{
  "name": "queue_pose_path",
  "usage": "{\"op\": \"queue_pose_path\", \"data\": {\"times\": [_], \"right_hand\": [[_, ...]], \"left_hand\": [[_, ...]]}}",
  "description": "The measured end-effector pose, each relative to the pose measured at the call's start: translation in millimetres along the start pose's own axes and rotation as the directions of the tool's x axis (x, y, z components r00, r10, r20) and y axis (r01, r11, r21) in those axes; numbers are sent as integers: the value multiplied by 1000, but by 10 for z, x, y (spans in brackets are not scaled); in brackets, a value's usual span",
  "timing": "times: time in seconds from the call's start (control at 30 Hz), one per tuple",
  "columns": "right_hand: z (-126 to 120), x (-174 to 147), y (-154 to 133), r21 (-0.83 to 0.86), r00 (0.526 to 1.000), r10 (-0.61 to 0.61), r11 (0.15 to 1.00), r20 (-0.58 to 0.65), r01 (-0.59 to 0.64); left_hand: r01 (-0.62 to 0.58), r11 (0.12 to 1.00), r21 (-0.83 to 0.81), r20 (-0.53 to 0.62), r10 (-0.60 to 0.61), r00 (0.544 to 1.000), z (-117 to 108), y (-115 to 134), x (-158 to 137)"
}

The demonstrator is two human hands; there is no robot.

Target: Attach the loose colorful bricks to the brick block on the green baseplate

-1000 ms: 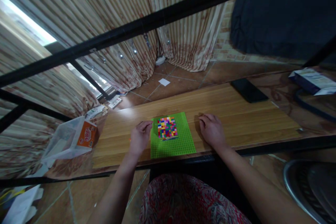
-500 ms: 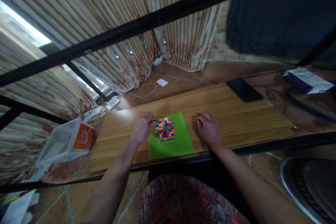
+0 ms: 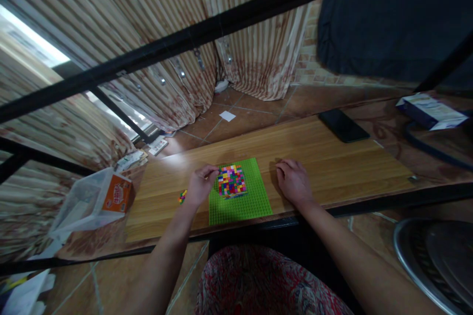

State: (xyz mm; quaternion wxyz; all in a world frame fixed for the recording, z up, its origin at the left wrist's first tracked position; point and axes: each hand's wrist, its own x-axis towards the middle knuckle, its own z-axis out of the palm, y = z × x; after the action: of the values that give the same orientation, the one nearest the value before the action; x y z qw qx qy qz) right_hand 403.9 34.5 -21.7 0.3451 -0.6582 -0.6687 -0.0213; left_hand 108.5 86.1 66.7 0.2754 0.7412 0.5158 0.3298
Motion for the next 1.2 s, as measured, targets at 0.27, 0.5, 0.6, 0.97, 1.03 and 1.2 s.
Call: {"op": "queue_pose_path", "data": {"times": [0.27,0.5,0.6,0.97,1.03,1.2], "right_hand": [[-8,6,-5,-15,1000,-23,1000,-16,22],[-15,4,-26,-30,1000,-6,1000,-19,6],[-20,4,-30,-25,1000,-11,1000,-25,11],[-8,-7,-7,-16,1000,7,1000,1,-7],[-8,-4,-5,-24,1000,7,1000,5,-7],[-20,4,-14,-16,1000,6,1000,11,-6]], "left_hand": [[56,982,-180,-53,-67,996,83,-81,-7],[101,951,-293,-37,-117,992,94,-134,33],[140,923,-358,-1,-151,989,78,-138,53],[163,945,-285,56,-153,987,22,-157,105],[168,939,-299,44,-163,986,31,-156,97],[196,920,-339,46,-192,980,52,-156,101]]}}
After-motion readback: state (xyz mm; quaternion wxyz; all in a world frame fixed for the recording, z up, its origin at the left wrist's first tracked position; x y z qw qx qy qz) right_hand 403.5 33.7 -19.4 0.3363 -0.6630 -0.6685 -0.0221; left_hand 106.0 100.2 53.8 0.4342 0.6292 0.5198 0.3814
